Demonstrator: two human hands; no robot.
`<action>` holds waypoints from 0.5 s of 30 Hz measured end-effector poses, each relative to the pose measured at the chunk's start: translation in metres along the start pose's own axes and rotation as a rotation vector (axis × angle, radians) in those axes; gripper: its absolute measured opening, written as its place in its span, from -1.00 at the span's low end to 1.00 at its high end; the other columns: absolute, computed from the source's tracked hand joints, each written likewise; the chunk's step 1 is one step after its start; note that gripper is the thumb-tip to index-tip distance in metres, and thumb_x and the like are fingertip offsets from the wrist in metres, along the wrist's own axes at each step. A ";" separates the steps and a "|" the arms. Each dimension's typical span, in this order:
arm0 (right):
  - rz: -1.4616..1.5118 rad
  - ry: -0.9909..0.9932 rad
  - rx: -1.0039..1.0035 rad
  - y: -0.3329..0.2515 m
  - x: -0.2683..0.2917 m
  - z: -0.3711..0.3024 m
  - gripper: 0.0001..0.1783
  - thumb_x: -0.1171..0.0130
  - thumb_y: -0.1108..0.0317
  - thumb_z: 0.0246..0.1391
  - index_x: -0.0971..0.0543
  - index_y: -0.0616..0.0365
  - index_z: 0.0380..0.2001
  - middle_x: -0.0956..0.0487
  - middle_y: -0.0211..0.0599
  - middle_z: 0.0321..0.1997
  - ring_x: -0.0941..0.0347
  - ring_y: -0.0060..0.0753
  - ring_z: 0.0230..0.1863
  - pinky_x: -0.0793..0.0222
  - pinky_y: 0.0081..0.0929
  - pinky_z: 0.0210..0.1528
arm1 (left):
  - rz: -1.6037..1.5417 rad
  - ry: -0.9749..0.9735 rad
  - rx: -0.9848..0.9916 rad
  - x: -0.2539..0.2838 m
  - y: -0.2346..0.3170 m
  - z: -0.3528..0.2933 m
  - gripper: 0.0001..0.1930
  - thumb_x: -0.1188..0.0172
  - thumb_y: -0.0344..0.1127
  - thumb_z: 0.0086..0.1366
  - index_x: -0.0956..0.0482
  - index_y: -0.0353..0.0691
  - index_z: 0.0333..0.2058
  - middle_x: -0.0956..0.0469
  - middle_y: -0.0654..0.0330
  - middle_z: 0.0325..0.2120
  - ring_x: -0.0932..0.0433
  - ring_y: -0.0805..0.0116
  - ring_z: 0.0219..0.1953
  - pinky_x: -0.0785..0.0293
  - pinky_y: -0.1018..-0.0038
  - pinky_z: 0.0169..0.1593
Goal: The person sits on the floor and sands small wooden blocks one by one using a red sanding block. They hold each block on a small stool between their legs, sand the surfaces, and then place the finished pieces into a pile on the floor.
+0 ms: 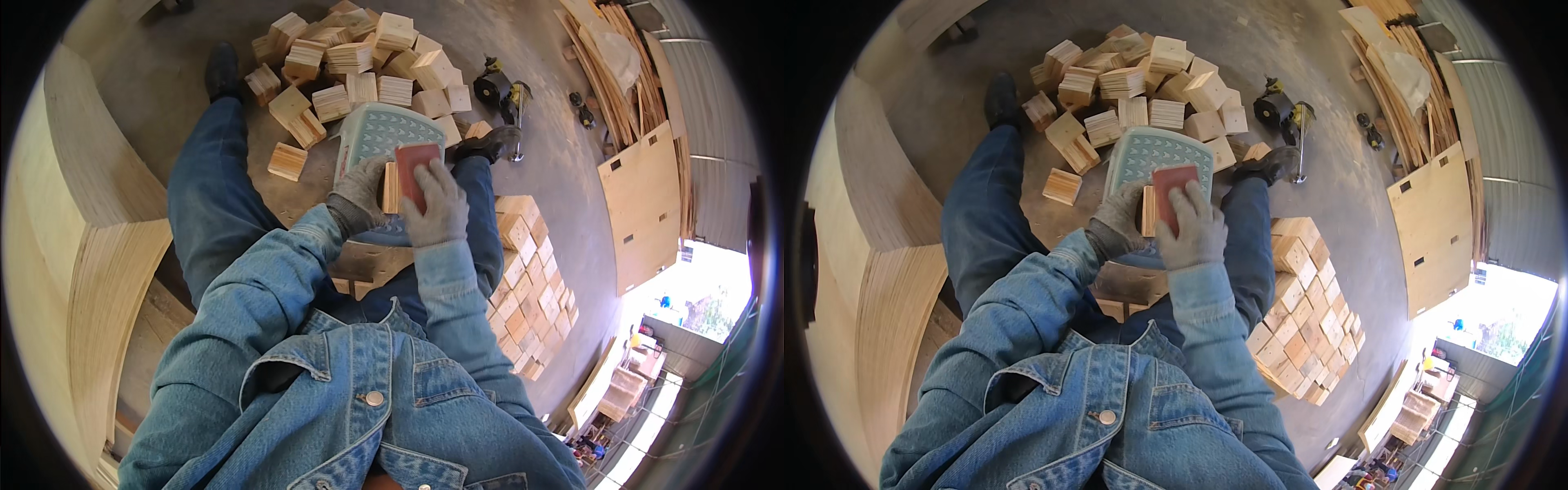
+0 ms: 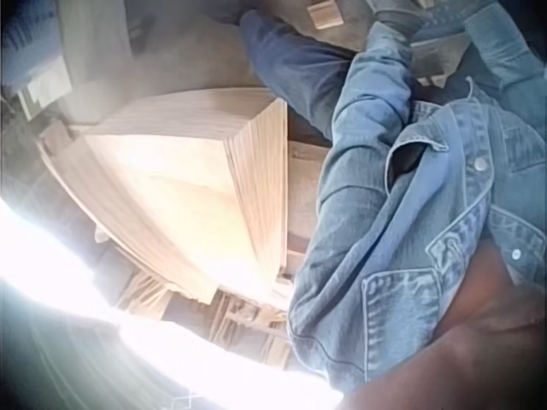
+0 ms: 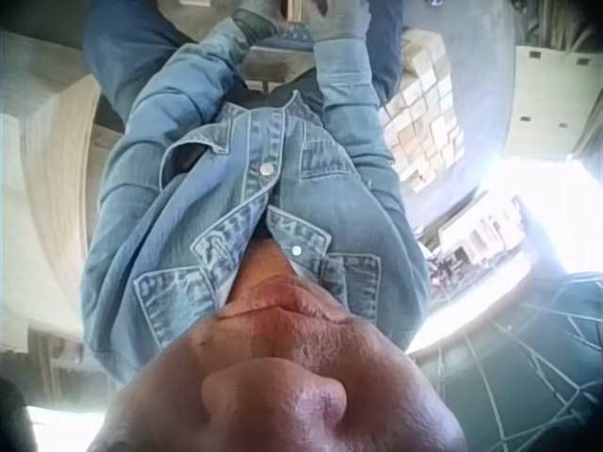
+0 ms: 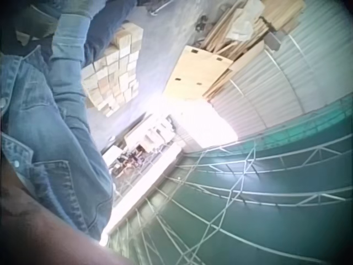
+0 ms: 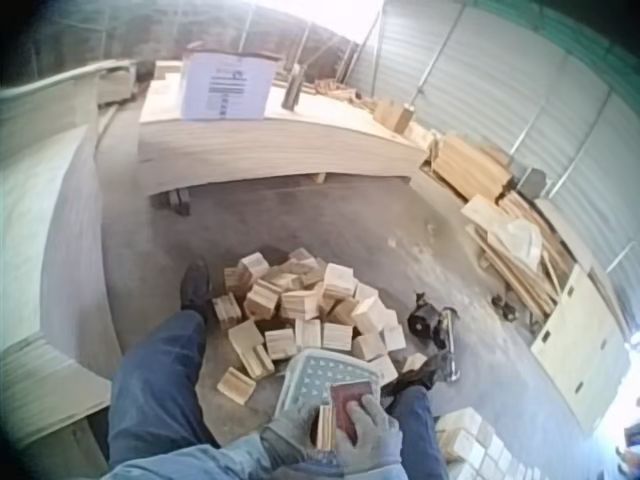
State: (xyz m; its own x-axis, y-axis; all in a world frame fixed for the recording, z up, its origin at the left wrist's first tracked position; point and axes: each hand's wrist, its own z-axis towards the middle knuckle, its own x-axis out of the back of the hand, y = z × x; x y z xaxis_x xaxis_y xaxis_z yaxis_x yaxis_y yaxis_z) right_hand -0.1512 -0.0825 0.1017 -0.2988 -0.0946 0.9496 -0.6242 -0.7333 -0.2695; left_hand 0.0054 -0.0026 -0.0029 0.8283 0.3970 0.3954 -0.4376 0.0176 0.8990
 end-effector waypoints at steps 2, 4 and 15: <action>0.038 -0.002 0.042 -0.007 0.006 -0.035 -0.32 -0.45 0.13 -0.04 -0.63 -0.16 0.23 -0.43 -0.28 0.46 -0.41 0.11 0.32 -0.34 0.03 0.35 | -0.023 -0.001 -0.009 0.001 -0.004 -0.008 0.03 -0.64 0.06 -0.09 -0.32 -0.15 0.32 -0.44 -0.08 0.22 -0.40 -0.12 0.31 -0.35 0.14 0.42; 0.084 -0.003 0.089 -0.004 0.012 -0.063 -0.29 -0.48 0.16 -0.09 -0.63 -0.15 0.23 -0.44 -0.27 0.44 -0.40 0.10 0.32 -0.34 0.05 0.34 | -0.024 -0.046 0.028 0.003 0.006 -0.007 0.03 -0.64 0.05 -0.09 -0.32 -0.16 0.32 -0.44 -0.09 0.22 -0.40 -0.12 0.31 -0.35 0.13 0.42; 0.080 0.083 0.085 0.015 0.012 -0.029 -0.35 -0.46 0.19 -0.12 -0.67 -0.09 0.15 -0.51 -0.21 0.37 -0.46 0.10 0.26 -0.38 0.02 0.30 | 0.049 -0.047 0.064 0.001 0.005 -0.007 0.09 -0.68 -0.05 -0.16 -0.29 -0.18 0.34 -0.44 -0.11 0.20 -0.41 -0.12 0.29 -0.35 0.16 0.42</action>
State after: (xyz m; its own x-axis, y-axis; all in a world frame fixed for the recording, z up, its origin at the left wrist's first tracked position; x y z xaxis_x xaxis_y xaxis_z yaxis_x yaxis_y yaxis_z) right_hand -0.1855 -0.0755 0.1047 -0.4058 -0.1018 0.9083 -0.5337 -0.7804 -0.3259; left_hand 0.0015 0.0047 0.0010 0.8227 0.3520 0.4463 -0.4561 -0.0598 0.8879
